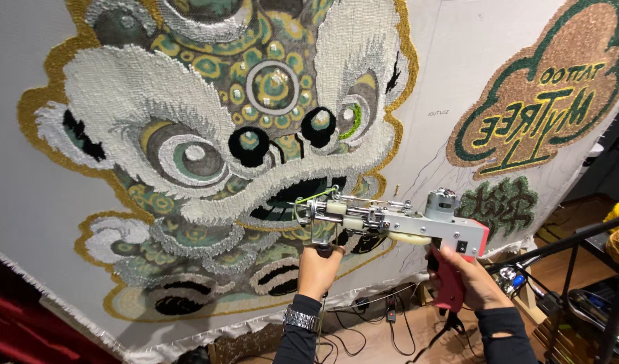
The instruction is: The person uses a handheld tufting gun to apply green yarn onto a large canvas featuring a pre-drawn design of a stylized lion head. The operator guides the tool along the contours of the design, filling in specific areas with loops of yarn. The process involves continuous movement of the tool and manual feeding of the yarn to maintain tension.
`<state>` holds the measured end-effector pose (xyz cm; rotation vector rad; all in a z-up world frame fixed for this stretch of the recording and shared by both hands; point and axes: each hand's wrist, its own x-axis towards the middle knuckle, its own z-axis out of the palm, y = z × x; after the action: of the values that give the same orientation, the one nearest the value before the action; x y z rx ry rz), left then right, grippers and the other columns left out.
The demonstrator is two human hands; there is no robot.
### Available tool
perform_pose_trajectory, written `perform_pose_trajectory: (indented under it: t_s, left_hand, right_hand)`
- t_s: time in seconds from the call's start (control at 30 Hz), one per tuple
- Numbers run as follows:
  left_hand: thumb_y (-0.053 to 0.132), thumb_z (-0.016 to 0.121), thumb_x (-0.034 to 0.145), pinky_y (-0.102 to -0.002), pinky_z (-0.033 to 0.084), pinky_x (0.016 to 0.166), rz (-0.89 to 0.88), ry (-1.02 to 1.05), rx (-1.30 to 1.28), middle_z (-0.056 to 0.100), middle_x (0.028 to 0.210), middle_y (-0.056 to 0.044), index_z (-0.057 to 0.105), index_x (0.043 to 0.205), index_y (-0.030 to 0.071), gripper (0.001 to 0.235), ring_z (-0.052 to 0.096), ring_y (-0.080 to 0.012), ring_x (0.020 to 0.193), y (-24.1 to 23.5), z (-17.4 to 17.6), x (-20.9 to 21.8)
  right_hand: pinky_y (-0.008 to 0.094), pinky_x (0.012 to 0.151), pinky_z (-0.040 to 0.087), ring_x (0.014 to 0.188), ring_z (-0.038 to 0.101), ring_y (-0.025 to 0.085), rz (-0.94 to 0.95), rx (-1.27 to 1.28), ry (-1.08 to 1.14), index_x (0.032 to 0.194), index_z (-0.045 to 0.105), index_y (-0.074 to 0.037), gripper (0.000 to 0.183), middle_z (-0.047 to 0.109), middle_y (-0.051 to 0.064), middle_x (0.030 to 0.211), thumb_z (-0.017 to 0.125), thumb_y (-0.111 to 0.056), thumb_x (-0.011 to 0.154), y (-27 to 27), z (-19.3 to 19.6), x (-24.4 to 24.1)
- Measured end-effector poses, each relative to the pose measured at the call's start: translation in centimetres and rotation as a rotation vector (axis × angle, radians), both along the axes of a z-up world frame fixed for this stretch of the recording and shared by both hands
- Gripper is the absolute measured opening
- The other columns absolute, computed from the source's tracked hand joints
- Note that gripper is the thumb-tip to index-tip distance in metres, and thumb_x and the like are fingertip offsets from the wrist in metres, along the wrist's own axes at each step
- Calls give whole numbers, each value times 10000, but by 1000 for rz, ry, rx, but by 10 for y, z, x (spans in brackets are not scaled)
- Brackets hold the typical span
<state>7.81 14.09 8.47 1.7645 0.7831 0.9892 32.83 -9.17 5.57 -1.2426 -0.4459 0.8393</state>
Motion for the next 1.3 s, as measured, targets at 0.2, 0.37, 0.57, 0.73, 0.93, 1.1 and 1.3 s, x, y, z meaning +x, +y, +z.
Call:
perform_pose_trajectory:
  t_s: [0.2, 0.37, 0.57, 0.73, 0.93, 1.1, 1.3]
  left_hand:
    - [205, 759, 793, -338, 498, 524, -107, -60, 57, 718, 614, -74, 796, 798, 28, 181, 653, -149, 516, 17, 4, 50]
    - [211, 768, 869, -284, 420, 450, -332, -154, -88, 745, 695, -66, 773, 869, -8, 219, 561, -87, 478, 26, 19, 99]
    - [175, 709, 891, -256, 461, 425, -478, -172, -207, 778, 838, -55, 725, 1017, -10, 224, 628, -32, 560, 58, 24, 171]
    - [221, 726, 862, -276, 435, 393, -498, -167, -212, 808, 857, -37, 704, 997, -6, 265, 560, -69, 446, 79, 38, 204]
    - [460, 798, 827, -274, 380, 373, -450, -64, -159, 784, 808, -2, 733, 922, 31, 444, 468, -76, 376, 82, 73, 202]
    - [437, 820, 841, -274, 375, 366, -455, -37, -202, 744, 792, -29, 754, 898, -9, 454, 448, -71, 381, 93, 94, 202]
    - [433, 817, 818, -280, 337, 358, -499, -25, -219, 771, 792, -24, 726, 910, 8, 445, 404, -79, 360, 107, 114, 199]
  right_hand:
    - [426, 655, 609, 709, 724, 290, 144, 37, 155, 1155, 652, -41, 564, 703, 160, 811, 671, -499, 825, -15, 27, 1]
    - [407, 466, 486, 540, 598, 228, -39, 8, 60, 1121, 649, -35, 437, 605, 81, 684, 707, -367, 841, -20, 53, 18]
    - [370, 417, 443, 460, 551, 214, -178, 49, -130, 983, 654, -27, 350, 571, 84, 600, 752, -318, 815, -16, 107, 18]
    - [372, 388, 428, 449, 540, 198, -239, 29, -184, 929, 630, -55, 322, 556, 82, 594, 758, -323, 807, -8, 137, 7]
    - [356, 382, 421, 451, 538, 196, -284, 15, -277, 919, 636, -38, 346, 560, 76, 595, 768, -339, 808, 9, 152, 10]
    - [332, 432, 431, 471, 555, 188, -293, 81, -243, 935, 654, -33, 349, 575, 57, 622, 785, -332, 813, 24, 152, 11]
    - [339, 429, 410, 464, 535, 190, -300, 84, -238, 982, 670, -22, 373, 561, 65, 609, 766, -341, 814, 41, 160, 7]
